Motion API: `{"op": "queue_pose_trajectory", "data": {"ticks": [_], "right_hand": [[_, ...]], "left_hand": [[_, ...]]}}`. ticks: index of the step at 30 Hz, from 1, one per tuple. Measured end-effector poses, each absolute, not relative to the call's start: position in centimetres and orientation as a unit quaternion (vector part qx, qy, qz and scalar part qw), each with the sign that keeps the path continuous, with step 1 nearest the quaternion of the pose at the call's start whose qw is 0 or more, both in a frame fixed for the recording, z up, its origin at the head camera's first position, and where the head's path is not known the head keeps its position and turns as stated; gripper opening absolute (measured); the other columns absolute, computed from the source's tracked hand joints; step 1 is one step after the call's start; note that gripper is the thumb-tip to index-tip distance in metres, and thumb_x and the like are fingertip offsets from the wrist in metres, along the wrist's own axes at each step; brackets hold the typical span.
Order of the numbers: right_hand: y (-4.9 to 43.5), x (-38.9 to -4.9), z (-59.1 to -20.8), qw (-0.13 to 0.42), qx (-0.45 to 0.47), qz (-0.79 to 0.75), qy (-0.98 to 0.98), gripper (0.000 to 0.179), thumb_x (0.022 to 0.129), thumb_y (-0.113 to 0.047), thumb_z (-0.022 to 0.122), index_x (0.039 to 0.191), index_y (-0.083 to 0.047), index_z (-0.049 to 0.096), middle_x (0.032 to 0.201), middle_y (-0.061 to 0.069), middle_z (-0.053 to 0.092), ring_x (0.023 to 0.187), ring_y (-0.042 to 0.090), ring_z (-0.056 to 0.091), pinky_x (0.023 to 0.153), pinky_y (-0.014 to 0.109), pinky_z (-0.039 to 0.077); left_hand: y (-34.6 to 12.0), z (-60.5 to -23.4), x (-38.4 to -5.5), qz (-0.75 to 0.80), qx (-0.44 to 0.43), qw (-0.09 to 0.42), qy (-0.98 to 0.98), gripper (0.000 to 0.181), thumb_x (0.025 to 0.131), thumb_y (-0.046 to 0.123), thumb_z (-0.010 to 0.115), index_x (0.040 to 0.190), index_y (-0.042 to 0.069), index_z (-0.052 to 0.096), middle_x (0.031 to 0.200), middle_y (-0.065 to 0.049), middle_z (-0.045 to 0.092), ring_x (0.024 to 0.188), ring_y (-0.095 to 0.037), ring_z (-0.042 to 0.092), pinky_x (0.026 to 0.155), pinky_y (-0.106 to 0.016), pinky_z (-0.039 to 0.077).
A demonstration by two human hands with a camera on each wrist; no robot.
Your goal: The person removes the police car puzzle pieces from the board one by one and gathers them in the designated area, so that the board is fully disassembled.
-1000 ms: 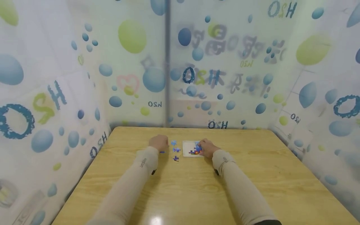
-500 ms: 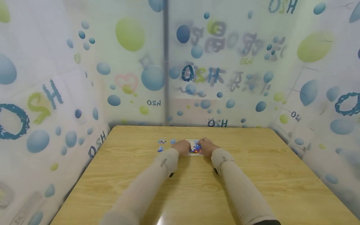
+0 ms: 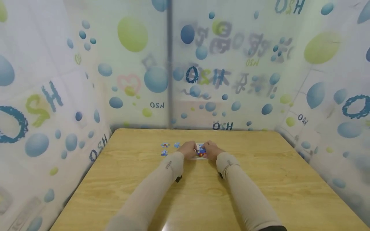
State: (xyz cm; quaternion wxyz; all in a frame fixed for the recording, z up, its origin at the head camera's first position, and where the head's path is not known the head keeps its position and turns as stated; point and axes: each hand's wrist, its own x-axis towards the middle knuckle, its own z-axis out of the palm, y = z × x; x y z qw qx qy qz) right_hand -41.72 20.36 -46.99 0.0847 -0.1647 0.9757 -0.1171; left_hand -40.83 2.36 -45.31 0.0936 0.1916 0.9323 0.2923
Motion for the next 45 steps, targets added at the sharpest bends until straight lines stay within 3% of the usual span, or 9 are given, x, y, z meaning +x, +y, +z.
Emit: {"op": "queue_pose_trajectory", "data": {"ticks": [4,11,18,21,25,39,45], "right_hand": [[20.2,-41.9,-47.3,0.079,-0.169,-0.117,0.975,0.043,0.098,-0.019,0.069,0.135,-0.002,0.055,0.140,0.020,0.045,0.131,0.037,0.045,0.112,0.049,0.039],[20.3,-41.5,-47.5,0.093,-0.172,-0.114,0.974,0.045,0.101,-0.021,0.065,0.139,-0.002,0.052,0.144,0.020,0.042,0.135,0.038,0.043,0.114,0.049,0.037],[20.3,-41.9,-47.1,0.084,-0.177,-0.112,0.974,0.046,0.102,-0.022,0.063,0.142,-0.003,0.050,0.148,0.019,0.040,0.139,0.038,0.037,0.117,0.049,0.033],[20.1,-41.9,-47.0,0.082,-0.182,-0.105,0.974,0.046,0.102,-0.022,0.063,0.141,-0.002,0.050,0.147,0.020,0.040,0.139,0.038,0.038,0.117,0.048,0.033],[20.1,-41.7,-46.9,0.091,-0.170,-0.110,0.975,0.047,0.102,-0.021,0.063,0.143,-0.002,0.049,0.149,0.020,0.039,0.141,0.038,0.036,0.118,0.049,0.032],[20.0,-41.1,-46.9,0.102,-0.161,-0.128,0.973,0.047,0.103,-0.016,0.060,0.145,-0.001,0.045,0.152,0.023,0.034,0.143,0.042,0.032,0.118,0.053,0.029],[19.8,-40.7,-46.5,0.107,-0.155,-0.127,0.974,0.048,0.104,-0.017,0.058,0.148,-0.002,0.044,0.154,0.023,0.031,0.144,0.042,0.031,0.118,0.054,0.029]], "left_hand": [[0.6,-44.7,-40.5,0.365,0.194,0.107,0.904,0.014,0.096,0.004,0.066,0.108,0.006,0.060,0.092,-0.008,0.068,0.076,-0.019,0.065,0.066,-0.030,0.055],[-6.0,-42.5,-38.0,0.452,0.169,0.110,0.869,0.016,0.095,-0.002,0.064,0.110,-0.003,0.060,0.096,-0.019,0.069,0.087,-0.037,0.071,0.081,-0.043,0.061],[-10.2,-43.2,-36.7,0.395,0.129,0.118,0.902,0.012,0.092,0.000,0.070,0.102,0.001,0.063,0.090,-0.011,0.068,0.078,-0.026,0.071,0.073,-0.035,0.060],[-10.9,-43.8,-36.7,0.381,0.117,0.124,0.909,0.012,0.090,0.000,0.074,0.096,0.004,0.065,0.094,-0.008,0.067,0.075,-0.021,0.070,0.070,-0.032,0.059],[-11.0,-44.0,-36.6,0.374,0.117,0.124,0.912,0.013,0.087,0.000,0.077,0.093,0.004,0.066,0.100,-0.011,0.067,0.073,-0.020,0.070,0.069,-0.031,0.060],[-12.1,-45.4,-36.7,0.359,0.092,0.108,0.923,0.011,0.085,0.001,0.079,0.094,0.002,0.073,0.094,-0.008,0.070,0.073,-0.019,0.068,0.066,-0.030,0.060],[-12.4,-45.3,-36.5,0.312,0.098,0.084,0.941,0.011,0.083,0.009,0.083,0.089,0.007,0.074,0.094,-0.006,0.071,0.073,-0.019,0.066,0.069,-0.033,0.057]]}}
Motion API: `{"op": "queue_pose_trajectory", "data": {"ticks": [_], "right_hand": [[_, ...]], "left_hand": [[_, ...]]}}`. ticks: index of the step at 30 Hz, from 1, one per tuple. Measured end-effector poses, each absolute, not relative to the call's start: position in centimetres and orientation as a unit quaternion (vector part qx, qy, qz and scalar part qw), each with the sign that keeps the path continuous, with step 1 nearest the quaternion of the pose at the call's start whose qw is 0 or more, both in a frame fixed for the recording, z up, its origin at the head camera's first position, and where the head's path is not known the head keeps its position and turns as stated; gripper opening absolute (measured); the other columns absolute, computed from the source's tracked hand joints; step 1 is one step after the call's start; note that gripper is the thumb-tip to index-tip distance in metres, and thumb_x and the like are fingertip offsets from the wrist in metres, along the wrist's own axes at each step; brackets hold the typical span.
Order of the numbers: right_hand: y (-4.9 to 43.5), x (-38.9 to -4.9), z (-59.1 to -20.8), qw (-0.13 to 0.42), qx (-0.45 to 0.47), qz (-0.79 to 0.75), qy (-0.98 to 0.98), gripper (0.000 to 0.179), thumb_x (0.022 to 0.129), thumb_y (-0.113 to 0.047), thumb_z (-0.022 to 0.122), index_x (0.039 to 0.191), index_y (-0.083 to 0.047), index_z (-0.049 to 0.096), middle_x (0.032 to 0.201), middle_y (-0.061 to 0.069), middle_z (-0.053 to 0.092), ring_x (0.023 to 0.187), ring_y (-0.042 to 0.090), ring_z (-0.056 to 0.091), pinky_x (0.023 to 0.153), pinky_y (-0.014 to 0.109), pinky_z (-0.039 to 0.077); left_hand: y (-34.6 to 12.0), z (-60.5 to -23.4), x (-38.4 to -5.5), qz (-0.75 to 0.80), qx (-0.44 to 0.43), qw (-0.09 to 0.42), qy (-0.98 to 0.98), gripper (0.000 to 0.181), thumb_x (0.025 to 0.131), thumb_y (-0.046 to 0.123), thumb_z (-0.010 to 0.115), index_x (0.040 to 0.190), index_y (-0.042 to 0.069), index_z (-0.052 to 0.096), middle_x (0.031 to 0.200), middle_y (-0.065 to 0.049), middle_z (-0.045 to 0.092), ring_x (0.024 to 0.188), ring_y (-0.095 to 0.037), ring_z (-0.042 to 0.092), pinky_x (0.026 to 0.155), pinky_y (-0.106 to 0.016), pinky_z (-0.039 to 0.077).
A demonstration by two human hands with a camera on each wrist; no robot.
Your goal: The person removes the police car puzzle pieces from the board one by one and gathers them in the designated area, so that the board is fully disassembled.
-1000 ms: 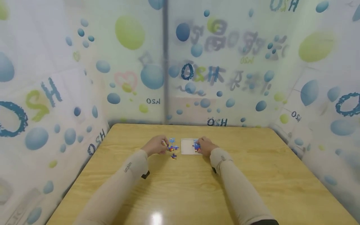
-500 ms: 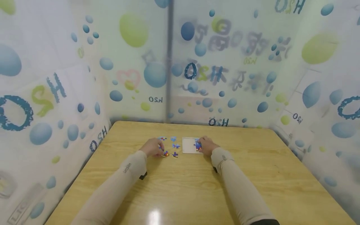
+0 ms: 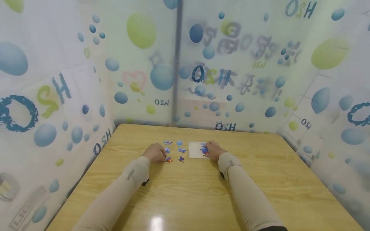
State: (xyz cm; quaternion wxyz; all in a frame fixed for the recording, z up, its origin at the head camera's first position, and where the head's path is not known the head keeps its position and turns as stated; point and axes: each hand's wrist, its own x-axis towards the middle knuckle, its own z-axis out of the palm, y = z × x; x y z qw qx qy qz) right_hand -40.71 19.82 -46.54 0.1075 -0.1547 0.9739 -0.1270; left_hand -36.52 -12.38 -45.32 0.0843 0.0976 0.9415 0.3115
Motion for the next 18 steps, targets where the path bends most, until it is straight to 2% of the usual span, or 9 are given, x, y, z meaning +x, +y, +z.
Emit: {"op": "queue_pose_trajectory", "data": {"ticks": [5,7,12,18], "right_hand": [[20.2,-40.9,-46.8,0.098,-0.162,-0.120,0.974,0.047,0.104,-0.016,0.058,0.147,0.000,0.044,0.154,0.024,0.032,0.143,0.044,0.031,0.119,0.054,0.028],[20.4,-41.0,-46.9,0.096,-0.162,-0.121,0.975,0.048,0.104,-0.016,0.059,0.147,0.000,0.044,0.154,0.024,0.032,0.143,0.044,0.031,0.118,0.054,0.028],[20.4,-41.0,-47.1,0.107,-0.158,-0.130,0.973,0.049,0.103,-0.018,0.060,0.147,-0.001,0.044,0.153,0.023,0.032,0.142,0.042,0.032,0.119,0.054,0.028],[20.0,-40.2,-46.1,0.101,-0.167,-0.148,0.969,0.046,0.103,-0.015,0.060,0.145,0.000,0.046,0.152,0.024,0.033,0.142,0.044,0.032,0.118,0.055,0.028]], "left_hand": [[-11.8,-45.0,-36.3,0.228,0.100,0.058,0.967,0.013,0.082,0.021,0.086,0.085,0.014,0.075,0.112,-0.006,0.071,0.090,-0.022,0.064,0.078,-0.040,0.055],[-11.6,-44.8,-36.2,0.211,0.098,0.052,0.971,0.014,0.081,0.022,0.086,0.088,0.015,0.076,0.119,-0.007,0.070,0.095,-0.024,0.064,0.079,-0.042,0.056],[-11.4,-44.5,-35.7,0.197,0.086,0.053,0.975,0.014,0.081,0.020,0.086,0.090,0.016,0.076,0.125,-0.007,0.069,0.101,-0.027,0.066,0.078,-0.043,0.056],[-11.6,-44.3,-35.3,0.193,0.090,0.049,0.976,0.011,0.083,0.020,0.085,0.086,0.018,0.075,0.126,-0.007,0.069,0.100,-0.026,0.065,0.075,-0.040,0.054]]}}
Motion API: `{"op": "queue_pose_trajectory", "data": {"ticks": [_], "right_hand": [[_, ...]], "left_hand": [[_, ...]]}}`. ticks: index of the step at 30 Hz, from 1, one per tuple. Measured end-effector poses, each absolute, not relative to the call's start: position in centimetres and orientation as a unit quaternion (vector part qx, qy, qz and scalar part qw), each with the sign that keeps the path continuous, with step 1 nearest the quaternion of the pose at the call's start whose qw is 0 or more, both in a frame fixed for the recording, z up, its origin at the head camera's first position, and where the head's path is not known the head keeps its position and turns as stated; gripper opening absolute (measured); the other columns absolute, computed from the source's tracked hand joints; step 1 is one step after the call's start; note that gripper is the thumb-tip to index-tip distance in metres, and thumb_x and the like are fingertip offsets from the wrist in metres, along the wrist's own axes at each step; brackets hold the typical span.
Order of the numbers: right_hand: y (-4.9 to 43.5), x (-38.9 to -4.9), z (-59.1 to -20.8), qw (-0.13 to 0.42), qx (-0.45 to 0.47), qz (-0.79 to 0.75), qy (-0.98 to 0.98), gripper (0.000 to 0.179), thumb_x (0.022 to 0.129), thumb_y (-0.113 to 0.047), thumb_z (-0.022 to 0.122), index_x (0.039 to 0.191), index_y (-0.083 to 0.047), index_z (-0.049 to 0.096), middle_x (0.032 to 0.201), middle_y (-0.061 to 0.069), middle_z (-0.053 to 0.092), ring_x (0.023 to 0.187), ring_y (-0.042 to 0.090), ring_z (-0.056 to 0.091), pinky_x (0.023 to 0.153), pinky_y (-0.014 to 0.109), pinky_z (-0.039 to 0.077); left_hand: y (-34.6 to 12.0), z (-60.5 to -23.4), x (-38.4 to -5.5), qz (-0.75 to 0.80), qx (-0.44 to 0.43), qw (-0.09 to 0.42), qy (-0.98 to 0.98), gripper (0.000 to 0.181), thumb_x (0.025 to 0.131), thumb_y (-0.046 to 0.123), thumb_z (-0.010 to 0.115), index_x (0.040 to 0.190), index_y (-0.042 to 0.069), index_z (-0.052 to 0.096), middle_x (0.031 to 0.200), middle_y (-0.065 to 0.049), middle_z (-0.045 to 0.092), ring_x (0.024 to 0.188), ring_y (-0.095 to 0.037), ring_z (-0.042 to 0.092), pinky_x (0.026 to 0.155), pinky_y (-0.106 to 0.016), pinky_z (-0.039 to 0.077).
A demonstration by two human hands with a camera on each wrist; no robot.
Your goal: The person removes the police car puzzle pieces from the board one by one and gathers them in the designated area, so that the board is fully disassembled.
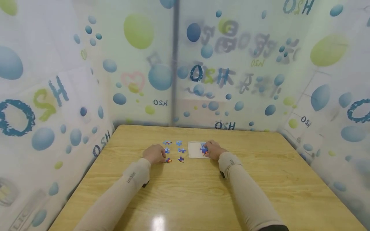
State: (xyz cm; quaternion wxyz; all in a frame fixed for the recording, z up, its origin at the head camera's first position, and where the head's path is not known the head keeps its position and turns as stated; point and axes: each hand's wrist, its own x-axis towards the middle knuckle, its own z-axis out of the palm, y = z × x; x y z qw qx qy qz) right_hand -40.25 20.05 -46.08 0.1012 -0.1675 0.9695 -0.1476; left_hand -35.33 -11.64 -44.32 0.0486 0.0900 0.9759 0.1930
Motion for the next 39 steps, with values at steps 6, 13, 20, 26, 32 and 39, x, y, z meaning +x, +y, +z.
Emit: {"op": "queue_pose_trajectory", "data": {"ticks": [6,13,20,26,32,39], "right_hand": [[19.9,-40.4,-45.8,0.105,-0.170,-0.147,0.969,0.047,0.104,-0.016,0.058,0.146,0.000,0.044,0.153,0.024,0.032,0.143,0.044,0.031,0.118,0.055,0.027],[20.0,-40.6,-45.5,0.105,-0.172,-0.151,0.968,0.047,0.104,-0.017,0.059,0.145,0.000,0.045,0.153,0.023,0.033,0.143,0.043,0.032,0.119,0.055,0.028],[20.0,-40.5,-45.8,0.102,-0.176,-0.148,0.968,0.047,0.104,-0.016,0.058,0.146,0.000,0.045,0.153,0.024,0.032,0.142,0.044,0.032,0.119,0.055,0.027],[20.4,-40.6,-46.2,0.092,-0.181,-0.152,0.967,0.049,0.103,-0.016,0.061,0.145,0.002,0.044,0.152,0.024,0.035,0.141,0.044,0.034,0.118,0.055,0.028],[20.5,-40.8,-46.0,0.086,-0.187,-0.125,0.970,0.063,0.102,-0.018,0.062,0.151,0.007,0.031,0.155,0.029,0.030,0.145,0.045,0.029,0.120,0.054,0.024],[20.6,-41.0,-46.2,0.109,-0.179,-0.125,0.970,0.072,0.104,-0.022,0.060,0.157,0.007,0.021,0.162,0.027,0.022,0.150,0.043,0.019,0.123,0.053,0.016]], "left_hand": [[-11.9,-44.1,-35.3,0.189,0.087,0.044,0.977,0.013,0.082,0.022,0.085,0.084,0.018,0.073,0.119,-0.004,0.070,0.088,-0.021,0.062,0.070,-0.037,0.052],[-11.9,-44.0,-35.6,0.190,0.087,0.048,0.977,0.013,0.082,0.023,0.086,0.084,0.019,0.073,0.104,0.000,0.070,0.083,-0.019,0.060,0.068,-0.037,0.050],[-12.5,-44.3,-35.9,0.202,0.103,0.039,0.973,0.013,0.083,0.024,0.084,0.083,0.018,0.073,0.118,-0.006,0.071,0.091,-0.023,0.064,0.074,-0.041,0.053],[-12.3,-43.1,-35.9,0.221,0.119,0.024,0.968,0.010,0.088,0.022,0.080,0.089,0.015,0.073,0.107,-0.005,0.072,0.081,-0.021,0.063,0.071,-0.042,0.054],[-9.7,-42.5,-36.9,0.208,0.145,0.010,0.967,0.009,0.093,0.024,0.074,0.093,0.015,0.074,0.113,-0.004,0.072,0.090,-0.022,0.066,0.075,-0.042,0.056],[-4.4,-43.1,-38.5,0.212,0.180,0.034,0.960,0.018,0.099,0.022,0.066,0.111,0.009,0.072,0.120,-0.007,0.071,0.111,-0.028,0.066,0.092,-0.045,0.055]]}}
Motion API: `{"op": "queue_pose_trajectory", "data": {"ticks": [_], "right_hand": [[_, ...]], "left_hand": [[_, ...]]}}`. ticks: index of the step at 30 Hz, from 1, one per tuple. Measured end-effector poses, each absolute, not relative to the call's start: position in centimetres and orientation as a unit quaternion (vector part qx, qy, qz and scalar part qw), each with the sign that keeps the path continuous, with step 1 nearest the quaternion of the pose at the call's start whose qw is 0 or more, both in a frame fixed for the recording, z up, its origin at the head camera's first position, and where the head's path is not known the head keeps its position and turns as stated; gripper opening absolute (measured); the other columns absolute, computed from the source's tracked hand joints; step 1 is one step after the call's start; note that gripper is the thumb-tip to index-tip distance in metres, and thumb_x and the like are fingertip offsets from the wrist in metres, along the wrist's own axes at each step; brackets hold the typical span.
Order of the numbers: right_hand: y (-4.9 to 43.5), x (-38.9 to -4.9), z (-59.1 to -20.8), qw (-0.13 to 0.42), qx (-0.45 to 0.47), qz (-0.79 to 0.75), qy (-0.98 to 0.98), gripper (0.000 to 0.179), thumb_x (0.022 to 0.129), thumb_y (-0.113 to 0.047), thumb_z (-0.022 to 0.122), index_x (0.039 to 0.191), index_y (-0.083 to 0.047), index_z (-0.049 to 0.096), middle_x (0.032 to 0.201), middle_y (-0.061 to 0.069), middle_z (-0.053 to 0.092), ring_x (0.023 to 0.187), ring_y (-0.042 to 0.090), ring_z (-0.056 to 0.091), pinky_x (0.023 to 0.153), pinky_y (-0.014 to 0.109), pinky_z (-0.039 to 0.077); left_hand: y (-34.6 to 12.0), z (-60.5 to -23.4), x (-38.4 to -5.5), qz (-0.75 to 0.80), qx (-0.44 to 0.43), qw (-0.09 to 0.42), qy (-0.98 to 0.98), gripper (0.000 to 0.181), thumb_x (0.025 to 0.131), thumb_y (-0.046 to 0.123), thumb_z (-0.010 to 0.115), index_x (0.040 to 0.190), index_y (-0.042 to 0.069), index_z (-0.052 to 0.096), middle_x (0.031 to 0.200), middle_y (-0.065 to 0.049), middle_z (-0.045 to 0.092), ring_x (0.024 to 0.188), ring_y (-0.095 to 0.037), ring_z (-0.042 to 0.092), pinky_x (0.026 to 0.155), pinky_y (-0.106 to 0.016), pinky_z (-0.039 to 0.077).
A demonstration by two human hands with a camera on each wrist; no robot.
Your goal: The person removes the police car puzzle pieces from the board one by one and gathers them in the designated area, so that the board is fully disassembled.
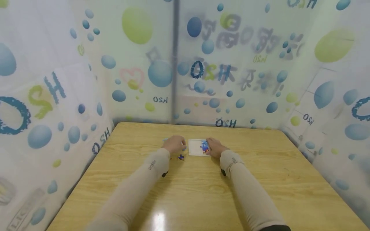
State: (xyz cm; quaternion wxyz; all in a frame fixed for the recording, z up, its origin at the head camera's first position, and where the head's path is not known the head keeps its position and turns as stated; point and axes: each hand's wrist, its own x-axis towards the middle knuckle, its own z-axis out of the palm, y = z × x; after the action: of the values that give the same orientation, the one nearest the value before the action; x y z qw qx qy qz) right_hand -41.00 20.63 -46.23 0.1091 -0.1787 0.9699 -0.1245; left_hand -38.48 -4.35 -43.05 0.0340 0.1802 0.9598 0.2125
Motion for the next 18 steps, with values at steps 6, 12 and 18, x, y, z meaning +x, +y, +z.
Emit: {"op": "queue_pose_trajectory", "data": {"ticks": [6,12,18], "right_hand": [[21.1,-41.6,-46.7,0.112,-0.174,-0.126,0.970,0.075,0.103,-0.026,0.062,0.157,0.005,0.020,0.163,0.026,0.022,0.151,0.042,0.019,0.123,0.053,0.017],[21.0,-41.3,-46.4,0.107,-0.171,-0.139,0.969,0.075,0.102,-0.026,0.064,0.157,0.005,0.023,0.162,0.025,0.024,0.150,0.043,0.021,0.122,0.054,0.019],[21.2,-41.4,-46.5,0.107,-0.174,-0.142,0.969,0.074,0.102,-0.024,0.064,0.157,0.004,0.023,0.162,0.024,0.025,0.149,0.042,0.023,0.122,0.053,0.021]], "left_hand": [[0.1,-43.6,-40.6,0.196,0.180,0.073,0.961,0.029,0.102,0.014,0.056,0.127,0.005,0.068,0.132,-0.008,0.066,0.124,-0.028,0.060,0.104,-0.043,0.049],[2.8,-45.4,-43.0,0.199,0.161,0.098,0.962,0.028,0.099,0.013,0.056,0.121,0.003,0.070,0.126,-0.011,0.069,0.117,-0.030,0.063,0.102,-0.043,0.051],[4.6,-46.7,-44.3,0.249,0.139,0.112,0.952,0.031,0.097,0.014,0.060,0.126,0.003,0.067,0.127,-0.012,0.067,0.117,-0.030,0.063,0.102,-0.044,0.050]]}}
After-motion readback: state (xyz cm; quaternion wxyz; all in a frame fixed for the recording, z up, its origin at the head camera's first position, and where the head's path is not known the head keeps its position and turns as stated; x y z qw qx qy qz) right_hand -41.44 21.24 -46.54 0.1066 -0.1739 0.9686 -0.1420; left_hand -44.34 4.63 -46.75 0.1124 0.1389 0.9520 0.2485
